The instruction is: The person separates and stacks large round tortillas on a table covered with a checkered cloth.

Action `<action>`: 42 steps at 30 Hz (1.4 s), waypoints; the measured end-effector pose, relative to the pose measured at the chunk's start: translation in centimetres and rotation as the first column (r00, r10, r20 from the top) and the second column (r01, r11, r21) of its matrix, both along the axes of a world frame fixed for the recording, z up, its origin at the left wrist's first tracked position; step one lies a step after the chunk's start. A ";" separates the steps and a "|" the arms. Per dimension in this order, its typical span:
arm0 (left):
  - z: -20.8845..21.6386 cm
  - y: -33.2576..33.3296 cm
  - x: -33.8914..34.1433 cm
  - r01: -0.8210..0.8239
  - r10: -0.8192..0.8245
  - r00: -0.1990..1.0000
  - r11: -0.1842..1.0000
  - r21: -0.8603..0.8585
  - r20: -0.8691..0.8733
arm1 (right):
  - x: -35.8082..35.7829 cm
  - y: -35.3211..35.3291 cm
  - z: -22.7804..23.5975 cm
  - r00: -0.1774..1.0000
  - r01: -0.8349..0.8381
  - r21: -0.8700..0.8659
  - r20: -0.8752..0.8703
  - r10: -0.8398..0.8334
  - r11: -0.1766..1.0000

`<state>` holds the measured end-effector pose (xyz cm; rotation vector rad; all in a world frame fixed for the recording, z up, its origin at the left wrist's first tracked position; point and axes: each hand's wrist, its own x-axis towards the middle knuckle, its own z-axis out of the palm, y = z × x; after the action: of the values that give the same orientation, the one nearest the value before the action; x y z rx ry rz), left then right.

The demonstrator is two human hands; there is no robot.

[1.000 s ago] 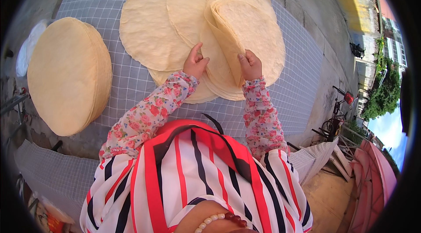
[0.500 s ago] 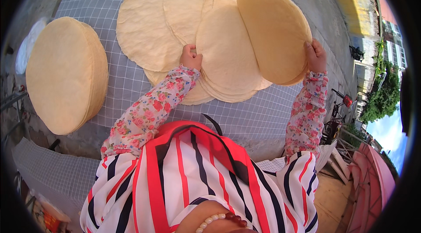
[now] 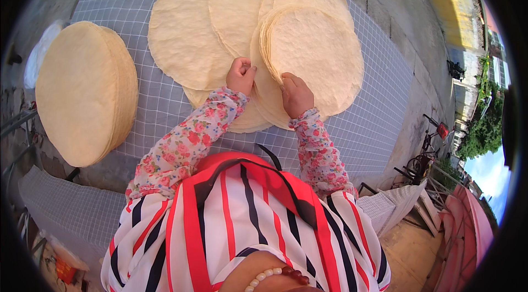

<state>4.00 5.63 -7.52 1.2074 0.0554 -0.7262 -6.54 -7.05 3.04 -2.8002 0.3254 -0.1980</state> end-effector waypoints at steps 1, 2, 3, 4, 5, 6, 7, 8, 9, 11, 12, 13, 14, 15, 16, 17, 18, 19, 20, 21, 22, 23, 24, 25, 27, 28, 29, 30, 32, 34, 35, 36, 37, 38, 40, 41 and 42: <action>0.1 0.1 0.1 -0.017 0.016 1.000 1.000 0.002 0.015 | 0.1 0.0 -0.2 1.000 -0.007 0.015 -0.003 0.008 1.000; 0.2 0.2 0.3 -0.030 0.030 0.999 1.000 0.002 0.030 | 0.1 -0.1 -0.3 1.000 -0.007 0.018 0.009 0.007 1.000; 0.2 0.2 0.3 -0.045 0.045 0.998 0.999 -0.003 0.041 | 0.5 -0.1 0.4 1.000 -0.009 0.016 0.017 0.008 1.000; -0.2 0.3 0.2 -0.041 0.041 0.998 0.999 0.005 0.056 | 0.6 -0.2 0.8 1.000 -0.009 0.014 0.024 0.008 1.000; -0.6 0.6 0.1 -0.038 0.037 0.997 0.999 0.012 0.071 | 0.5 0.0 0.8 0.999 -0.015 0.002 0.030 0.015 1.000; -0.5 0.5 0.1 -0.033 0.032 0.996 0.999 0.019 0.087 | 0.4 0.0 0.9 0.999 -0.021 -0.010 0.037 0.021 1.000; -0.3 0.4 0.0 -0.013 0.012 0.997 1.000 0.014 0.081 | 0.3 0.1 0.9 0.999 -0.027 -0.022 0.044 0.028 0.999; -0.2 0.3 0.0 0.006 -0.007 0.997 1.000 0.009 0.075 | 0.3 0.1 1.0 0.999 -0.031 -0.038 0.033 0.032 0.999; 0.1 0.3 0.2 0.026 -0.027 0.997 1.000 0.006 0.073 | 0.4 0.3 1.0 0.999 -0.033 -0.051 0.027 0.035 0.998; 0.8 0.2 0.2 0.054 -0.055 0.996 0.999 0.007 0.070 | 0.4 0.5 0.7 0.999 -0.043 -0.066 0.019 0.044 0.997; 0.9 0.2 0.2 0.067 -0.067 0.995 0.998 0.005 0.069 | 0.4 0.6 0.4 0.998 -0.051 -0.070 0.018 0.052 0.996; 1.0 0.2 0.2 0.080 -0.080 0.994 0.997 0.007 0.072 | 0.4 0.7 0.2 0.998 -0.058 -0.074 0.017 0.059 0.996; 1.1 0.3 0.3 0.093 -0.093 0.993 0.996 0.009 0.074 | 0.3 0.8 0.1 0.998 -0.062 -0.068 0.000 0.062 0.996; 1.3 0.3 0.3 0.107 -0.107 0.991 0.994 0.011 0.076 | 0.2 1.1 0.1 0.998 -0.065 -0.061 -0.019 0.064 0.996; 1.5 0.2 0.3 0.117 -0.117 0.991 0.993 0.008 0.065 | 0.1 1.2 0.1 0.997 -0.067 -0.055 -0.037 0.065 0.996; 1.6 0.1 0.4 0.127 -0.127 0.990 0.992 0.005 0.055 | 0.1 1.2 0.0 0.998 -0.055 -0.037 -0.045 0.053 0.998; 1.9 0.1 0.4 0.138 -0.138 0.989 0.990 0.003 0.045 | 0.0 1.2 -0.2 0.998 -0.042 -0.019 -0.052 0.041 0.999; 2.1 0.0 0.4 0.155 -0.155 0.988 0.988 -0.020 0.013 | -0.1 1.2 -0.3 0.998 -0.028 -0.001 -0.060 0.028 1.000; 2.3 0.0 0.4 0.171 -0.172 0.985 0.984 -0.043 -0.018 | -0.1 1.4 -0.4 0.999 -0.007 0.014 -0.039 0.008 1.000; 2.5 0.0 0.4 0.185 -0.188 0.981 0.981 -0.065 -0.048 | 0.0 1.6 -0.3 1.000 0.013 0.030 -0.016 -0.012 0.999; 2.8 -0.1 0.4 0.178 -0.186 0.980 0.979 -0.097 -0.077 | 0.1 1.8 -0.1 0.999 0.032 0.046 0.006 -0.032 0.998; 3.1 -0.2 0.3 0.170 -0.184 0.977 0.977 -0.129 -0.104 | 0.4 1.9 -0.2 0.998 0.066 0.064 0.006 -0.066 0.996; 3.3 -0.2 0.2 0.163 -0.185 0.974 0.973 -0.162 -0.131 | 0.9 1.9 -0.3 0.995 0.102 0.079 0.005 -0.103 0.992; 3.4 -0.1 0.3 0.180 -0.200 0.970 0.973 -0.146 -0.140 | 1.4 1.9 -0.5 0.990 0.138 0.095 0.004 -0.139 0.986; 3.8 0.1 0.4 0.212 -0.229 0.960 0.970 -0.116 -0.160 | 2.4 2.1 -0.4 0.987 0.160 0.099 0.017 -0.162 0.982; 4.1 0.1 0.4 0.208 -0.230 0.957 0.969 -0.134 -0.179 | 2.8 2.1 -0.4 0.984 0.171 0.100 0.023 -0.174 0.980; 4.3 0.2 0.3 0.203 -0.231 0.953 0.967 -0.151 -0.198 | 2.9 2.0 -0.9 0.980 0.195 0.094 0.025 -0.198 0.976; 4.5 0.0 0.3 0.195 -0.230 0.949 0.966 -0.171 -0.214 | 3.1 1.8 -1.4 0.975 0.216 0.085 0.029 -0.219 0.973; 4.0 -0.4 0.0 0.151 -0.166 0.978 0.981 -0.120 -0.127 | 3.1 1.2 -2.0 0.964 0.266 0.137 -0.010 -0.267 0.954; 2.8 -0.6 -0.6 0.048 -0.051 0.997 0.998 -0.051 -0.059 | 3.0 0.3 -1.7 0.945 0.326 0.256 -0.105 -0.309 0.910; 2.3 -0.8 -0.8 -0.029 0.028 0.999 1.000 -0.011 -0.030 | 2.6 -1.1 -1.4 0.941 0.337 0.365 -0.093 -0.327 0.868; 1.6 -1.2 -1.1 -0.100 0.100 0.995 0.995 0.021 -0.002 | 1.8 -3.5 -0.8 0.933 0.347 0.464 -0.081 -0.351 0.815; 0.6 -1.1 -1.1 -0.111 0.108 0.992 0.992 0.060 0.058 | 1.2 -6.3 0.7 0.901 0.404 0.651 -0.160 -0.404 0.643; 0.4 -1.0 -1.1 -0.119 0.115 0.992 0.989 0.085 0.049 | 0.7 -9.3 3.9 0.875 0.452 0.651 -0.192 -0.444 0.610; 0.8 -1.1 -1.0 -0.139 0.135 0.990 0.981 0.133 0.034 | -1.7 -16.2 10.8 0.897 0.418 0.525 -0.108 -0.429 0.741; 0.6 -1.2 -1.0 -0.135 0.136 0.991 0.983 0.125 -0.007 | -2.4 -17.2 15.1 0.881 0.432 0.509 -0.062 -0.469 0.745; 0.3 -1.2 -0.9 -0.137 0.143 0.989 0.983 0.125 -0.043 | -2.9 -17.6 18.9 0.912 0.389 0.427 -0.052 -0.408 0.816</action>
<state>3.14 4.48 -7.19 1.2871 0.2288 -0.6375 -9.41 -24.64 21.94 -2.2573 0.8402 -0.2442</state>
